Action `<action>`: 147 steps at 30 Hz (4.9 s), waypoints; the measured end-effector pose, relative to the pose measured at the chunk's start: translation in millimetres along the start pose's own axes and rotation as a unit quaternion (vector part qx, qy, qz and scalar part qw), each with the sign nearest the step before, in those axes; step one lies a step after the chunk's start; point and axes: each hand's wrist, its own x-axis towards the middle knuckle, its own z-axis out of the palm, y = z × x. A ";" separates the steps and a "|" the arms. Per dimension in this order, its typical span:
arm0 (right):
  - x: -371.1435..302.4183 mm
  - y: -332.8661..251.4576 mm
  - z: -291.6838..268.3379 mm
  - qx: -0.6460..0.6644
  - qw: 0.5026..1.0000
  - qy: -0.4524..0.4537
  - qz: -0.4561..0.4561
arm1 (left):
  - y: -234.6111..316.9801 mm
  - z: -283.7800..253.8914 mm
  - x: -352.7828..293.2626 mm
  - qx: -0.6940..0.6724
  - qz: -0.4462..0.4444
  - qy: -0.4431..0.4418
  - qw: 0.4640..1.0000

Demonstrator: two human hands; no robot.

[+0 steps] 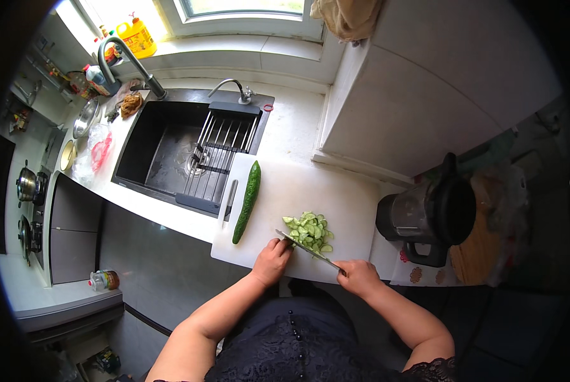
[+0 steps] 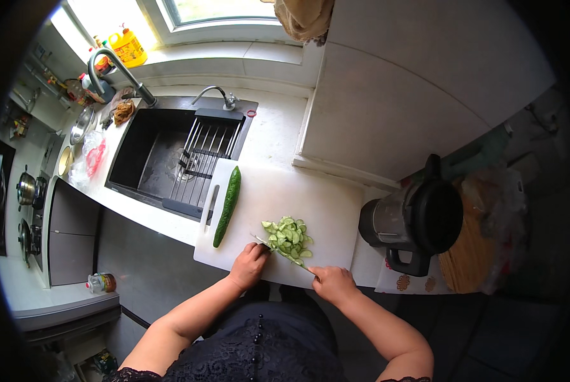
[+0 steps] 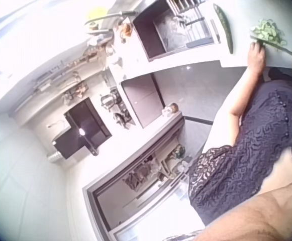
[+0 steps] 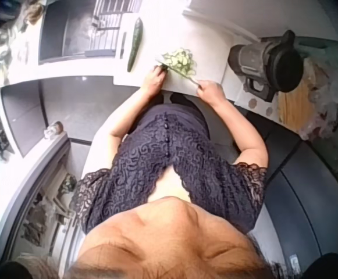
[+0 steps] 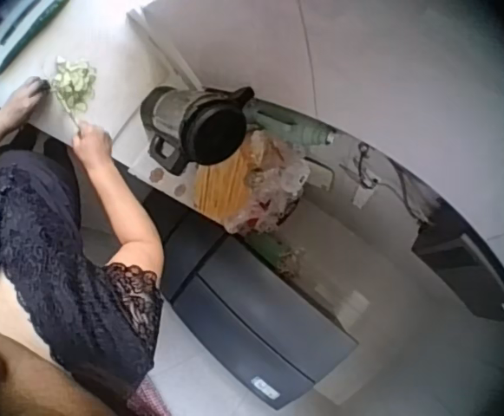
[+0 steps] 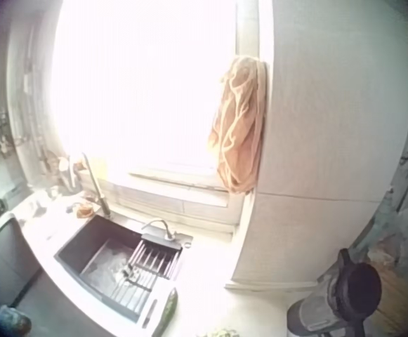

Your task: The person slices a cucumber into thin rounds on a cutting board using a knife. After slicing, they transfer the cucumber pieces into a metal bowl, rinse the knife, and retrieve a small item from a plastic bag.

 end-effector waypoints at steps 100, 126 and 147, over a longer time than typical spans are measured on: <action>7.6 -14.4 5.5 -0.035 0.994 -0.094 0.036 | 6.6 -9.5 -7.6 0.039 -0.021 -0.013 0.999; 11.9 -23.9 6.3 -0.027 0.994 -0.089 0.056 | -10.5 -13.0 -9.0 -0.050 -0.072 -0.025 0.996; -0.7 -15.8 -5.0 -0.013 0.998 -0.061 0.027 | -11.6 -10.3 -11.1 0.005 -0.068 -0.028 0.997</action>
